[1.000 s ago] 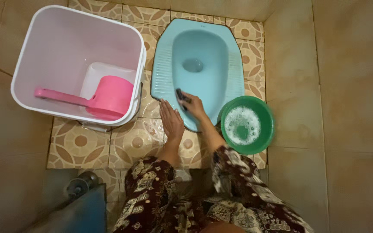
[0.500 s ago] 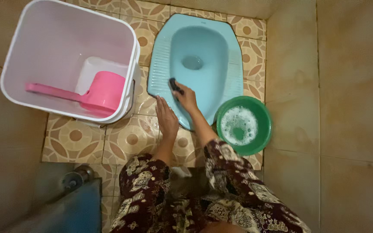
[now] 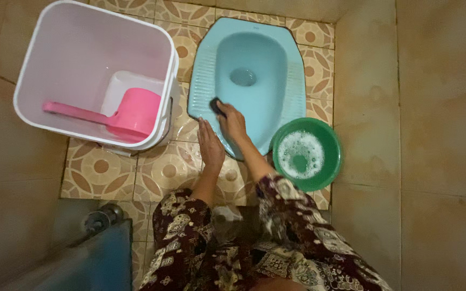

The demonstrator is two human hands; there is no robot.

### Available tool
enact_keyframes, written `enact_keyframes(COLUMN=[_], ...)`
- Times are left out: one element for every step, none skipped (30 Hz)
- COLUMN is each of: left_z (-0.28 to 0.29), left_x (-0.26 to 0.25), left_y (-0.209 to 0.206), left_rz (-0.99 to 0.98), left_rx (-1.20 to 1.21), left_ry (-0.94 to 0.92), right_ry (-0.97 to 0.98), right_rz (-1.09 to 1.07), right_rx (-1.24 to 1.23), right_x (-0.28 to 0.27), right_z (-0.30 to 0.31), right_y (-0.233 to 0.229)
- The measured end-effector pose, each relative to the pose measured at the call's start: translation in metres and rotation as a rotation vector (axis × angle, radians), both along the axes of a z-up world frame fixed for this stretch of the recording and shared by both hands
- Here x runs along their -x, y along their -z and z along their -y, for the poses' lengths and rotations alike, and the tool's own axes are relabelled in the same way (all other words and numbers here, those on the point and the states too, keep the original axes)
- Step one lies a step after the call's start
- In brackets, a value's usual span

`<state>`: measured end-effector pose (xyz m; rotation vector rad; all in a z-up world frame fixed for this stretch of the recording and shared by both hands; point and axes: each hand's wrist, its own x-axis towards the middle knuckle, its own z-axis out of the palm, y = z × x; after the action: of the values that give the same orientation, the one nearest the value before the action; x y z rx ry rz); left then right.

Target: The person scrubs the inside of a light blue squat toilet using a dark sponge and soapy water from a green bowl. They repeatedly dip the sponge into the bowl and scrub the toilet bowl's interior surfaces.

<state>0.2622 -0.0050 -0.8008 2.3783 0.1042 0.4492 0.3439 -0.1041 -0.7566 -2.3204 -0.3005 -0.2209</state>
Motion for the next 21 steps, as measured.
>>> enact_keyframes(left_z=[-0.001,0.000,0.000,0.000,0.000,0.001,0.001,0.000,0.000,0.000,0.000,0.000,0.002,0.002,0.002,0.002,0.001,0.000,-0.002,-0.002,-0.002], left_x=[-0.001,-0.002,-0.003,-0.004,-0.005,-0.004,-0.004,-0.007,-0.009,-0.009,-0.010,-0.010,-0.011,-0.012,-0.012,-0.011,-0.010,-0.009,-0.009,-0.008,-0.006], left_y=[-0.001,-0.002,-0.003,-0.003,-0.003,-0.002,-0.002,-0.001,-0.001,0.001,0.002,0.003,0.005,0.006,0.008,0.009,0.010,0.011,0.012,0.012,0.013], left_rz=[-0.017,-0.037,-0.043,-0.050,-0.056,-0.051,-0.046,-0.035,-0.044,-0.054,-0.064,-0.074,-0.083,-0.092,-0.096,-0.100,-0.103,-0.079,-0.056,-0.032,-0.023], left_rx=[-0.031,-0.059,-0.067,-0.073,-0.079,-0.076,-0.073,-0.071,-0.040,-0.010,0.021,-0.012,-0.045,-0.079,-0.075,-0.071,-0.067,-0.063,-0.059,-0.054,-0.056], left_ry=[0.002,0.010,0.010,0.010,0.010,0.001,-0.008,-0.019,-0.032,-0.044,-0.057,-0.061,-0.066,-0.069,-0.061,-0.057,-0.053,-0.049,-0.044,-0.035,-0.046], right_ry=[0.023,0.053,0.050,0.047,0.044,0.005,-0.035,-0.076,-0.094,-0.111,-0.128,-0.122,-0.115,-0.107,-0.071,-0.039,-0.007,-0.010,-0.014,-0.012,-0.067], right_rz=[0.005,0.008,0.012,0.016,0.020,0.041,0.061,0.088,0.081,0.073,0.064,0.087,0.110,0.133,0.117,0.102,0.087,0.086,0.084,0.084,0.082], right_rx=[0.049,0.100,0.129,0.161,0.192,0.195,0.197,0.197,0.219,0.239,0.259,0.249,0.238,0.227,0.208,0.190,0.171,0.192,0.212,0.234,0.211], right_x=[-0.020,-0.034,-0.045,-0.049,-0.048,-0.040,-0.026,-0.014,0.000,0.012,0.017,0.018,0.014,0.006,-0.007,-0.023,-0.034,-0.041,-0.046,-0.046,-0.038], right_z=[-0.009,-0.013,-0.017,-0.019,-0.020,-0.019,-0.016,-0.015,-0.013,-0.012,-0.012,-0.012,-0.013,-0.015,-0.018,-0.023,-0.027,-0.032,-0.037,-0.037,-0.035], right_y=[-0.002,-0.004,-0.005,-0.006,-0.006,-0.006,-0.005,-0.006,-0.006,-0.006,-0.006,-0.007,-0.008,-0.009,-0.010,-0.012,-0.012,-0.012,-0.012,-0.012,-0.009])
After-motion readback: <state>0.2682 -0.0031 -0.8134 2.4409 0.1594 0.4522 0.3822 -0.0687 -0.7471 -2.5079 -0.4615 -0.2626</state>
